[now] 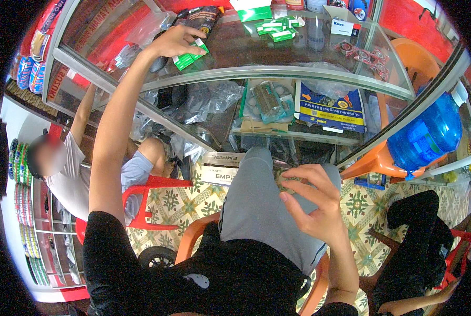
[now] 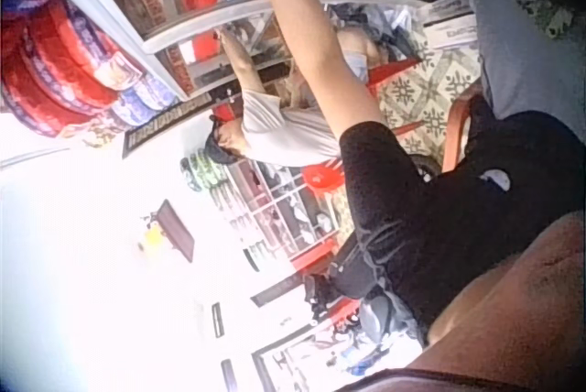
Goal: The person repeatedly picks up small green boxes from a glass display counter, peels off a white sticker or label, and applies it to the box. They then place the labeled box back on the counter and repeat the process with another box.
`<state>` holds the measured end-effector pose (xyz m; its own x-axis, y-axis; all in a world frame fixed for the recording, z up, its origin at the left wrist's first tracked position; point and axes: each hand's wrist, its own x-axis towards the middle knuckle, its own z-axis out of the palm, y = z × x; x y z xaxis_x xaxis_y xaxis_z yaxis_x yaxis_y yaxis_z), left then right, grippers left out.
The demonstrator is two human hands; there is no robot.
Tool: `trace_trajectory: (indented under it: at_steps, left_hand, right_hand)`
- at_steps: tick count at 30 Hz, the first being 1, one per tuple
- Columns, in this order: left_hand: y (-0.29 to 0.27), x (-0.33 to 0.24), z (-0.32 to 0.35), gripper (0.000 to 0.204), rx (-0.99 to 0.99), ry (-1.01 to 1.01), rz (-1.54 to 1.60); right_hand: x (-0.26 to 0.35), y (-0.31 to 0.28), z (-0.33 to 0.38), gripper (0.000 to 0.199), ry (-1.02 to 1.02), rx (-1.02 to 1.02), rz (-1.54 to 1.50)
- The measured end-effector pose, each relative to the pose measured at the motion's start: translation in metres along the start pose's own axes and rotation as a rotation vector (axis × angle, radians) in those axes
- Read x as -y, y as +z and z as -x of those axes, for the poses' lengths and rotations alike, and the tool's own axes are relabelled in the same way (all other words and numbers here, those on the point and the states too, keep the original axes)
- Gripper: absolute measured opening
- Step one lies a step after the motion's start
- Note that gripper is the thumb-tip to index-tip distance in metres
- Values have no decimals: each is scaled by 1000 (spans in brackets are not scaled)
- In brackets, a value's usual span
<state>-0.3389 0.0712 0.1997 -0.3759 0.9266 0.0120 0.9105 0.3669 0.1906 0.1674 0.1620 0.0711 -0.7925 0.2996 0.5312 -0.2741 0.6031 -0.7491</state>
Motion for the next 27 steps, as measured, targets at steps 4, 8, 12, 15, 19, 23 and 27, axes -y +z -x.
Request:
trace_trajectory:
  at_steps: [4, 8, 12, 15, 19, 23, 27]
  left_hand:
    - [-3, 1, 0, 74, 22, -13, 9]
    - [-2, 4, 0, 72, 7, 45, -25]
    - [-1, 9, 1, 70, 9, 52, -17]
    - [-2, 6, 1, 71, 6, 39, -21]
    - [-5, -13, 2, 77, -79, 26, -24]
    - [-8, -49, -8, 78, -208, 101, -28]
    - [8, -91, -32, 72, -175, 211, 65]
  right_hand:
    - [0, 0, 1, 23, 0, -6, -3]
    - [-1, 0, 2, 22, 4, -8, 2]
    - [-1, 1, 1, 21, 2, -7, 4]
    - [0, 1, 0, 20, 3, -9, 5]
    - [-1, -1, 1, 22, 6, -15, 4]
    - [-3, -1, 3, 22, 14, -23, 0]
    - [-3, 1, 3, 22, 9, -15, 0]
